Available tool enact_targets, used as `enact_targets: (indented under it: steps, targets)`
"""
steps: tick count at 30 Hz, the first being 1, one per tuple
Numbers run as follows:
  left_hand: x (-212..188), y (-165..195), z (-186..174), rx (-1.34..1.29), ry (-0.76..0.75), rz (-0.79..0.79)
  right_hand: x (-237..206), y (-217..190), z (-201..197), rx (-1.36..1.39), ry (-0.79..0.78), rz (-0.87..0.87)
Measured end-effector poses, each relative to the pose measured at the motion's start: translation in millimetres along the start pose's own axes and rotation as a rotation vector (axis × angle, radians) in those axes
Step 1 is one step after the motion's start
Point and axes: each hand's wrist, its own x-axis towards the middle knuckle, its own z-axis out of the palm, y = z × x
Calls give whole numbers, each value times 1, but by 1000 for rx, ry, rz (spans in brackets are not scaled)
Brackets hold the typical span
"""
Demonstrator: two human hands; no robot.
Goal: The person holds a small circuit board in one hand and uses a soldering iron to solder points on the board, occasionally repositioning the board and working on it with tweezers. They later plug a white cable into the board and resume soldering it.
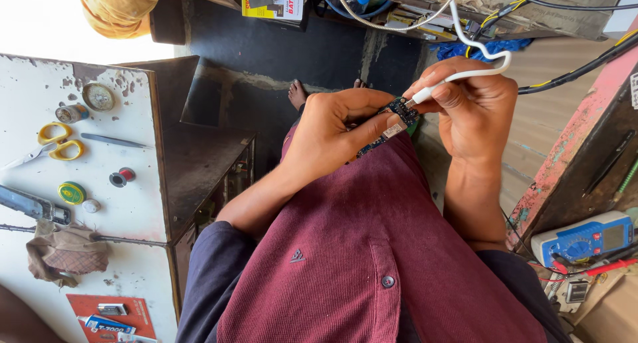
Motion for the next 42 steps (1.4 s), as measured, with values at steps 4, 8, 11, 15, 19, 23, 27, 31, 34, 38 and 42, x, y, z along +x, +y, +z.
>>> enact_targets:
  steps: [4, 8, 11, 15, 19, 23, 27, 31, 34, 38, 42]
  targets:
    - [1, 4, -1, 22, 8, -54, -3, 7, 2, 10, 12, -11]
    - [3, 5, -3, 22, -14, -148, -1, 8, -3, 2, -5, 18]
    - [2, 0, -1, 4, -10, -63, 0, 8, -6, -25, -27, 31]
    - [2, -5, 1, -11, 19, -27, -2, 14, -3, -3, 1, -25]
    - [2, -3, -2, -13, -6, -28, -2, 17, 0, 53, 15, -13]
    - [2, -2, -4, -7, -7, -43, 0, 14, -1, 50, 8, -10]
    - [2, -2, -4, -32, -7, -56, 2, 13, -1, 50, 3, -14]
    - [2, -2, -2, -119, -21, -51, 2, 14, -3, 65, 2, -24]
    - [1, -2, -1, -175, -31, -79, 2, 14, -4, 80, -12, -38]
    - [0, -3, -2, -207, -46, -79, 4, 14, -5, 85, -20, -50]
    - [-1, -4, -3, -226, -61, -62, 2, 17, -9, 77, -27, -60]
